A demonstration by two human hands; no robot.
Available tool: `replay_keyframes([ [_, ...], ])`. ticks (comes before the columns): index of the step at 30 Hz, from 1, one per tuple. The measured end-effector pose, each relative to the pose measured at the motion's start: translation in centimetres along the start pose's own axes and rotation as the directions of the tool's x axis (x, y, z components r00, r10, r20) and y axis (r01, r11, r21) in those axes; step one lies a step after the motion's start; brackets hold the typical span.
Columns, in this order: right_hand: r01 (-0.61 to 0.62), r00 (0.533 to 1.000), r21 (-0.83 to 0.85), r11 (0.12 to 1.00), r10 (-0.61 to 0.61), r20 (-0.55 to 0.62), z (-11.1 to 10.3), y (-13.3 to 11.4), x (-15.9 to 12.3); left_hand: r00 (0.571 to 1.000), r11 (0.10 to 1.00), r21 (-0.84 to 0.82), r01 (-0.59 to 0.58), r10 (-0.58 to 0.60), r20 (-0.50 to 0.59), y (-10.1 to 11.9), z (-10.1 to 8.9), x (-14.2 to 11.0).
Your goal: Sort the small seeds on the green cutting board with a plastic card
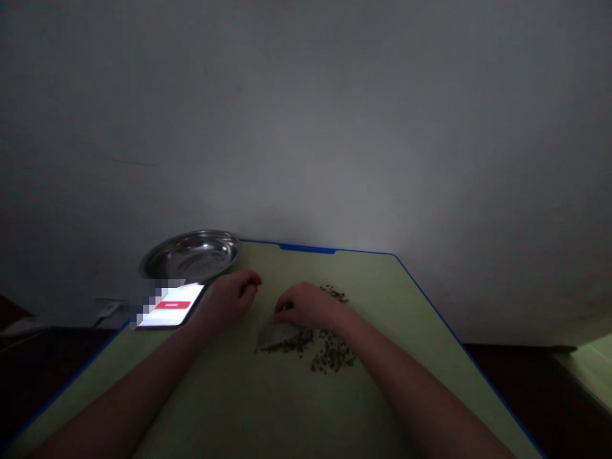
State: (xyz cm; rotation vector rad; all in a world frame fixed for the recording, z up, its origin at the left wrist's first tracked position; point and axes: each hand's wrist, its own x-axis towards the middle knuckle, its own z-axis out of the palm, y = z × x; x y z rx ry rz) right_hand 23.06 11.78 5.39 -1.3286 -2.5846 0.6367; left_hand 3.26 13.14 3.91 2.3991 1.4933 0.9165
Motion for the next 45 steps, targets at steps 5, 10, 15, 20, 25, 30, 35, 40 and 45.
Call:
replay_keyframes([
  [5,0.094,0.995,0.036,0.995,-0.096,0.036,0.7,-0.7,-3.2,1.000,1.000,0.003,-0.004,0.004,0.005,0.1,0.0,0.0],
  [10,0.081,0.991,0.100,0.992,-0.091,0.094,1.1,-1.2,-6.0,1.000,1.000,0.001,0.002,-0.002,0.025,0.2,0.1,0.0],
  [15,0.013,1.000,0.114,0.993,-0.015,0.015,0.3,-2.0,-8.1,1.000,1.000,-0.006,-0.016,0.016,0.027,0.0,0.3,0.2],
  [20,-0.071,0.992,0.134,0.988,0.084,-0.095,-1.0,-1.2,-9.8,0.999,1.000,-0.010,-0.005,0.006,0.045,0.0,0.2,0.2],
  [25,-0.187,0.968,0.191,0.964,0.214,-0.132,-1.2,0.5,-12.7,0.998,1.000,0.001,0.012,-0.012,0.054,0.1,0.2,0.2],
  [30,-0.314,0.911,0.271,0.910,0.369,-0.184,-1.4,3.1,-16.2,0.998,1.000,0.004,0.011,-0.012,0.064,0.1,0.3,0.3],
  [35,-0.408,0.858,0.283,0.868,0.471,-0.207,-1.0,6.1,-18.2,0.998,1.000,-0.001,0.006,-0.006,0.068,-0.1,0.5,0.4],
  [40,-0.428,0.868,0.308,0.850,0.481,-0.121,0.2,6.2,-18.6,0.998,1.000,-0.008,0.010,-0.009,0.063,-0.2,0.6,0.3],
  [45,-0.438,0.875,0.313,0.843,0.479,-0.066,0.9,4.5,-19.1,0.997,1.000,0.007,0.025,-0.025,0.075,-0.3,0.7,0.5],
])
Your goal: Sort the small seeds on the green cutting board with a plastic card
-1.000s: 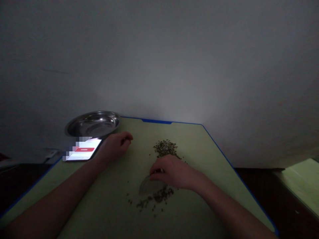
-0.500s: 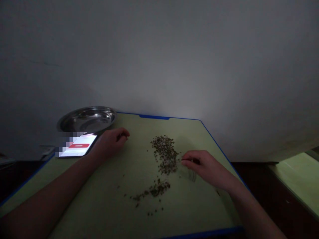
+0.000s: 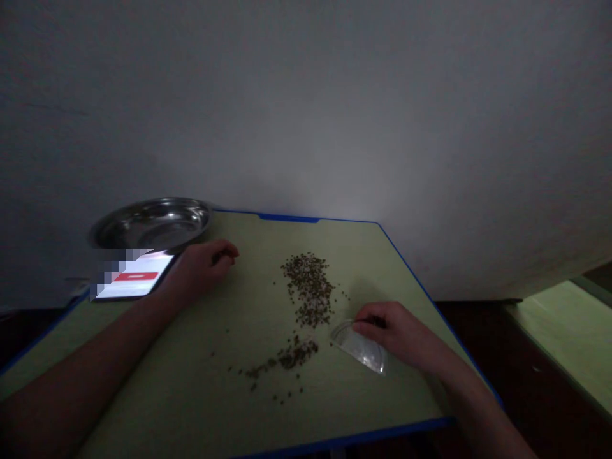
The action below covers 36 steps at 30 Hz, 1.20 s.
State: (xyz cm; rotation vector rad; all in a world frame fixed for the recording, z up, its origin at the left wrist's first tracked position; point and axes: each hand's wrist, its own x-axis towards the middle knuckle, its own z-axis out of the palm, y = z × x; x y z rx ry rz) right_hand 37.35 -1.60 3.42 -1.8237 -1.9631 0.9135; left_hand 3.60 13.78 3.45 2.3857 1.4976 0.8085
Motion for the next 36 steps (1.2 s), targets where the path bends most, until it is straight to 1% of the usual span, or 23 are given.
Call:
replay_keyframes([
  [6,-0.007,0.999,-0.022,1.000,0.008,0.039,1.7,-1.2,-1.0,1.000,1.000,0.007,-0.002,0.002,0.000,-0.1,0.1,0.0],
  [11,-0.010,0.998,-0.050,0.999,0.012,0.058,3.0,-2.6,-1.1,1.000,1.000,0.000,-0.014,0.014,-0.007,0.0,0.1,0.0],
  [14,-0.010,0.998,-0.069,0.998,0.015,0.066,3.5,-3.0,-1.1,1.000,1.000,0.001,-0.025,0.025,-0.009,0.2,-0.1,-0.1],
  [17,0.008,0.997,-0.073,0.997,-0.003,0.074,3.6,-2.9,-1.1,1.000,1.000,-0.009,-0.020,0.020,-0.011,0.3,-0.1,-0.1],
  [23,0.024,0.997,-0.064,0.998,-0.019,0.070,3.0,-2.4,-1.7,0.999,0.999,-0.025,-0.033,0.033,-0.013,0.2,0.2,-0.1],
  [26,0.036,0.996,-0.073,0.997,-0.030,0.087,2.9,-2.8,-2.0,0.999,0.999,-0.033,-0.041,0.041,-0.009,0.1,0.2,0.0],
  [31,0.032,0.994,-0.066,0.997,-0.025,0.104,3.4,-3.5,-1.9,0.999,0.998,-0.029,-0.050,0.050,-0.015,0.1,0.1,-0.1],
  [36,0.046,0.995,-0.058,0.997,-0.040,0.089,3.9,-3.9,-1.8,0.999,0.999,-0.031,-0.041,0.040,-0.005,0.2,0.1,-0.1],
])
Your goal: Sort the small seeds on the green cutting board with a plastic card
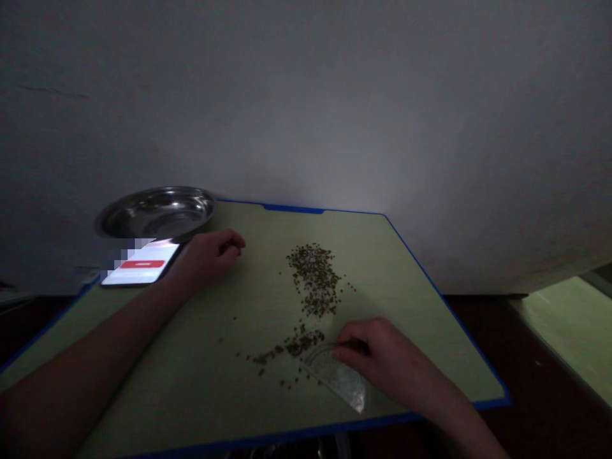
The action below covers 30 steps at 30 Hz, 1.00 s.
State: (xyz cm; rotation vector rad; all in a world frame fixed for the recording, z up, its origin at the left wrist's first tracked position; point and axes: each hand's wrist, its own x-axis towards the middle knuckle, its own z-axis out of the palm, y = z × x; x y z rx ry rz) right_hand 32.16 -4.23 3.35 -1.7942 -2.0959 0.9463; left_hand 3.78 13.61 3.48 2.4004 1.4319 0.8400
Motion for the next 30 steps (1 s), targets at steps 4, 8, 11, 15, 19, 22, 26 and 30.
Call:
replay_keyframes([
  [4,0.021,1.000,-0.007,1.000,-0.021,0.019,-0.2,-0.4,0.0,1.000,1.000,0.008,0.012,-0.012,0.011,0.2,0.0,0.0],
  [8,0.004,1.000,-0.030,1.000,-0.005,-0.006,-0.8,0.1,-0.6,1.000,1.000,-0.004,0.014,-0.014,0.015,0.3,-0.1,0.0],
  [11,-0.014,1.000,-0.018,1.000,0.014,0.004,-0.9,0.7,-1.3,0.999,1.000,0.007,0.020,-0.021,0.027,0.3,-0.1,0.0],
  [15,-0.026,0.999,0.003,1.000,0.025,0.037,-0.4,0.7,-1.9,0.999,1.000,0.021,0.008,-0.009,0.035,0.3,-0.1,0.0],
  [19,-0.019,1.000,-0.001,1.000,0.019,0.024,0.2,0.0,-1.6,0.999,1.000,0.022,0.020,-0.020,0.031,0.2,0.0,0.0],
  [22,-0.016,1.000,0.006,1.000,0.016,0.027,0.5,-0.4,-1.2,1.000,1.000,0.024,0.013,-0.014,0.025,0.1,0.0,0.0],
  [26,-0.017,1.000,0.004,1.000,0.017,0.004,0.6,-0.3,-1.0,0.999,1.000,0.024,0.012,-0.013,0.032,0.1,0.0,0.0],
  [30,-0.036,0.999,-0.003,0.999,0.036,-0.015,0.5,0.1,-1.1,1.000,1.000,0.021,-0.001,0.000,0.031,0.2,0.0,0.0],
])
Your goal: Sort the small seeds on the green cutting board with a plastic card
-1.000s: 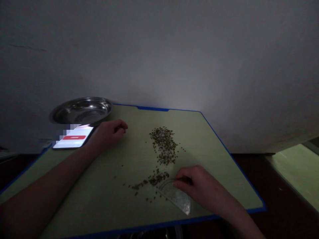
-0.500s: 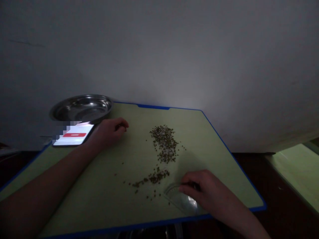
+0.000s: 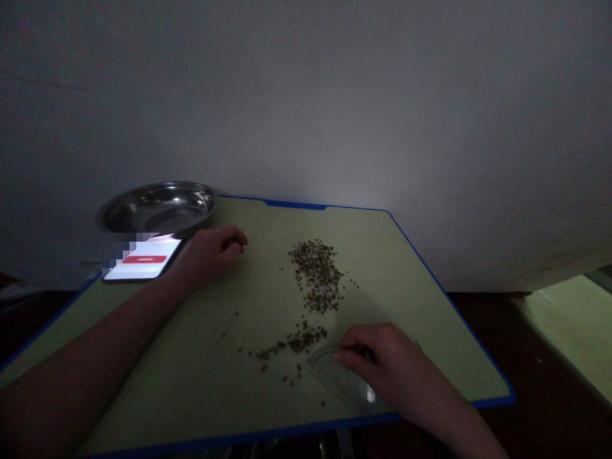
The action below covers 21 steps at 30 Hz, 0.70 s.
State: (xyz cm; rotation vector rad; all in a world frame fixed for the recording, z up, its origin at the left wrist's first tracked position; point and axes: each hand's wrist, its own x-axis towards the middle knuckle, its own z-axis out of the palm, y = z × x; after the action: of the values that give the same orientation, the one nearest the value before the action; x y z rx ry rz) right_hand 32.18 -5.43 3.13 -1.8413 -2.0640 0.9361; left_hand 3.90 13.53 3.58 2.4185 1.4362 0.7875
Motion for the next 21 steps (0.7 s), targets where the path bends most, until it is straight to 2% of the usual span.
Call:
replay_keyframes([
  [4,0.001,1.000,0.015,1.000,-0.001,-0.004,0.1,-0.2,0.3,1.000,1.000,0.006,0.011,-0.011,0.004,0.1,-0.1,-0.1],
  [12,0.128,0.992,0.001,0.992,-0.128,0.001,0.2,-2.0,2.0,1.000,1.000,0.009,-0.010,0.010,0.000,-0.1,0.0,0.0],
  [21,0.263,0.960,-0.041,0.964,-0.258,0.106,1.0,-4.1,2.8,1.000,1.000,0.015,-0.010,0.010,0.019,0.1,0.1,-0.1],
])
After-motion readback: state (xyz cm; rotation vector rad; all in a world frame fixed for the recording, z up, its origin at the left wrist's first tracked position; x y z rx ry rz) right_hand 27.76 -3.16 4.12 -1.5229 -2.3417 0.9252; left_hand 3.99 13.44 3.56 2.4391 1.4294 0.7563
